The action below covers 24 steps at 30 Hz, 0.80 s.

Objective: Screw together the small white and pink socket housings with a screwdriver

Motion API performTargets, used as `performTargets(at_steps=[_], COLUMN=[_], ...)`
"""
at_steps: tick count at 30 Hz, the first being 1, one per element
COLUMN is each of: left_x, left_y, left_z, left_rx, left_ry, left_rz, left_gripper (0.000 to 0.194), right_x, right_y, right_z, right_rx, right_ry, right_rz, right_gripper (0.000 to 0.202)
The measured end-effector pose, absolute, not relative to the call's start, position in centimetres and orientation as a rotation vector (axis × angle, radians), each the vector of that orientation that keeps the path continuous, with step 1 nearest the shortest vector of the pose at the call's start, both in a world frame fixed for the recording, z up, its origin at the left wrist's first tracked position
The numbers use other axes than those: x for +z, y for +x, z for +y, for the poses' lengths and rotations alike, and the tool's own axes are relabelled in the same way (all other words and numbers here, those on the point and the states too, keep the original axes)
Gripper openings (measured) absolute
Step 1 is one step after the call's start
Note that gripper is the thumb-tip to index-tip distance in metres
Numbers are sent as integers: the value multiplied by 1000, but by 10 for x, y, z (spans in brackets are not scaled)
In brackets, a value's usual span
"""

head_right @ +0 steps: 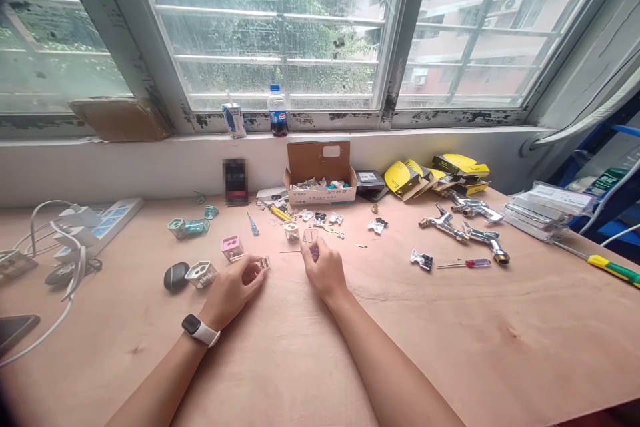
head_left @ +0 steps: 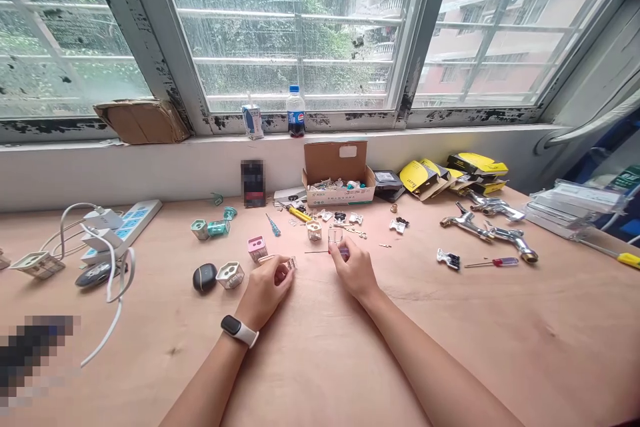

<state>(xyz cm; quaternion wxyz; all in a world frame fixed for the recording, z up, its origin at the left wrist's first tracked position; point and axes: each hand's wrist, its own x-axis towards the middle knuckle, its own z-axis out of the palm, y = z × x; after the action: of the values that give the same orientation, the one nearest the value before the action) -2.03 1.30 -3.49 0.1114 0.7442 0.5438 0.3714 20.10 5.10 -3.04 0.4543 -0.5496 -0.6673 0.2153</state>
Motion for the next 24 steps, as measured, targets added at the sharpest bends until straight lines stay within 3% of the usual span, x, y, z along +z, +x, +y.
performTargets(at_steps=[11,15,21,24], left_x=[-30,-29,-29,-28], left_y=[-14,-12,-9,-9], left_z=[8,8,6,6], left_rx=[1209,1220,1163,1144], left_ry=[2207,2131,1939,1840], left_rz=[1446,1411,1308,1267], left_gripper=[17,19,25,27], right_x=[-34,-30,-28,-30], right_y=[197,195,191,190], right_z=[47,42,36,37], right_rx=[302,319,399,378], right_ry=[-1418,-1192,-869,-828], right_rz=[-2099,-2093,-2201,-2215], right_gripper=[18,12,43,36])
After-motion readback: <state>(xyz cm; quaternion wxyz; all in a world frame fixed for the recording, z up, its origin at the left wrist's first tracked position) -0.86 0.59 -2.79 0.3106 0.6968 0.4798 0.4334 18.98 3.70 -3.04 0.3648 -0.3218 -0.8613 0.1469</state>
